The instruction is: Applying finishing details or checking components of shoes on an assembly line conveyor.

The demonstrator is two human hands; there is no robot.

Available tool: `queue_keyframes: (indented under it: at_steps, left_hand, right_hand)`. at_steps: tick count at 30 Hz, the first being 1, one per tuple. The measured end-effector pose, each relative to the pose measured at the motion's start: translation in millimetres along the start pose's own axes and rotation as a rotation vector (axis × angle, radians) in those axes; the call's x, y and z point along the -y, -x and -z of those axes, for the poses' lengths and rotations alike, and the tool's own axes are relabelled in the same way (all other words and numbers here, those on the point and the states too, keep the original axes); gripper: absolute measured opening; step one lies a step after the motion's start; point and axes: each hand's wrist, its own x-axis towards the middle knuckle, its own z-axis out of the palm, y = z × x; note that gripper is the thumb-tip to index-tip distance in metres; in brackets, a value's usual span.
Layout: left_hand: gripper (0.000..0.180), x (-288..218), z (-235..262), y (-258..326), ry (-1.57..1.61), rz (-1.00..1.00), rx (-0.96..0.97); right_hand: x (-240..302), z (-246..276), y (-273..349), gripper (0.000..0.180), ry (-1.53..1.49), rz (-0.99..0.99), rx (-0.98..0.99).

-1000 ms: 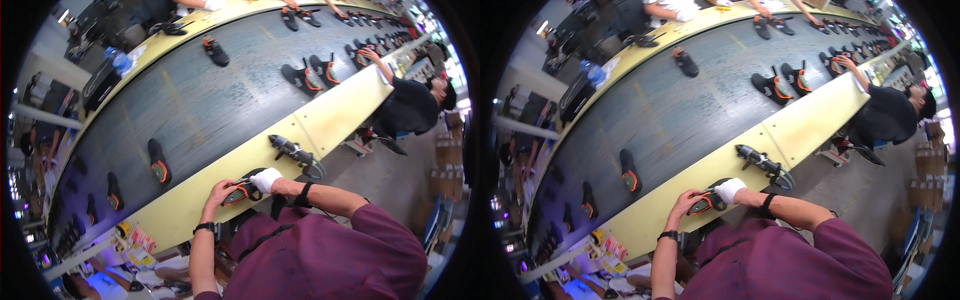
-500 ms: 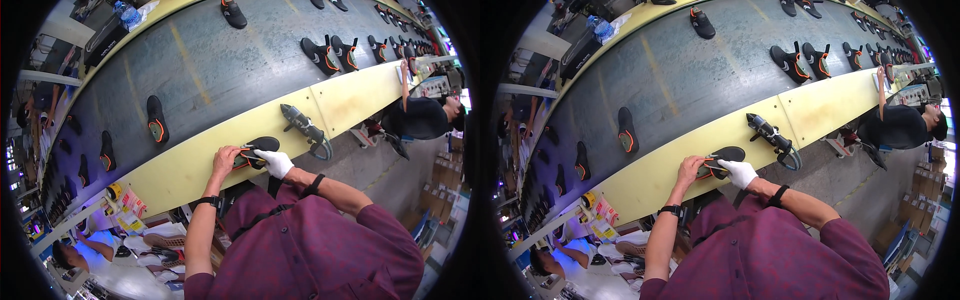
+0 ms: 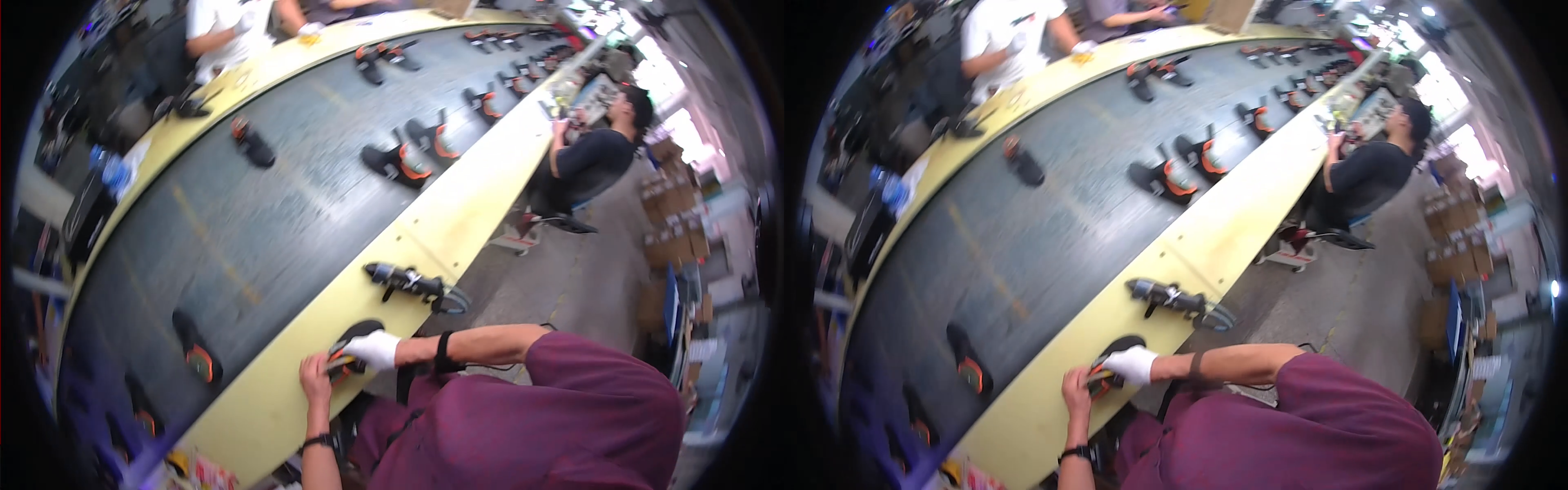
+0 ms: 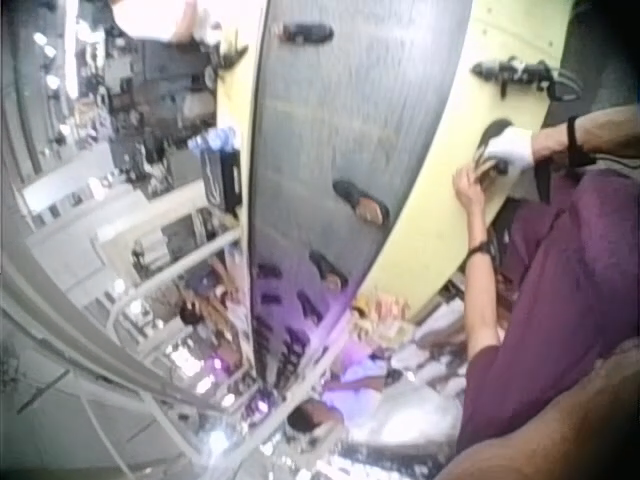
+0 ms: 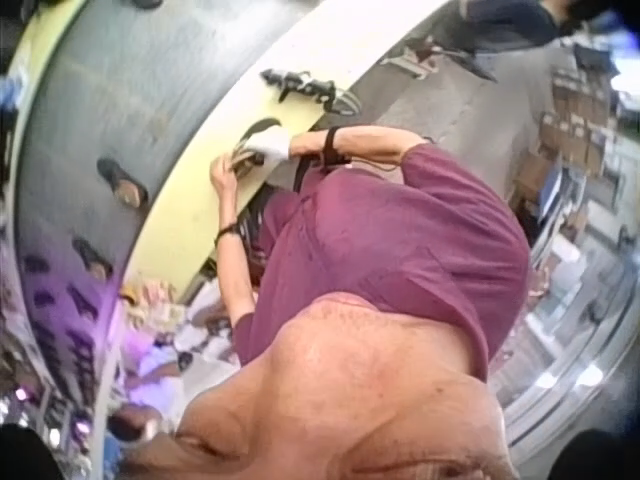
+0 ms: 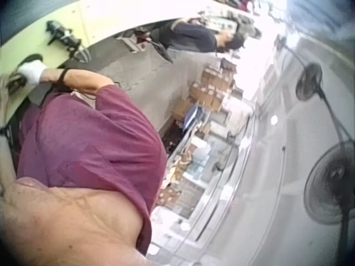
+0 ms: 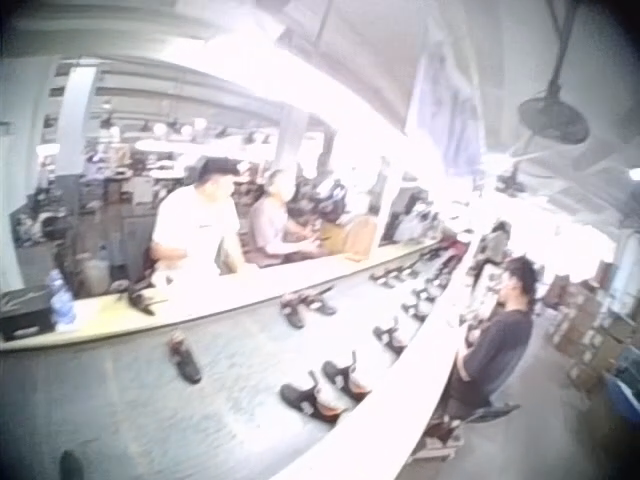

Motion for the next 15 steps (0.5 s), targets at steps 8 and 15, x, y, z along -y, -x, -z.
queue_keyframes:
  at_steps: [8, 15]
  left_hand:
    - [0.028, 5.8, -0.9, -1.6, -0.029, 0.037, -0.011]
    - [0.035, 7.6, 20.9, 82.7, 0.113, 0.559, -0.407]
  right_hand:
    - [4.6, 29.9, -14.8, 0.050, 0.114, 0.369, 0.177]
    - [-3.7, 42.3, -14.8, 0.035, 0.168, 0.471, 0.195]
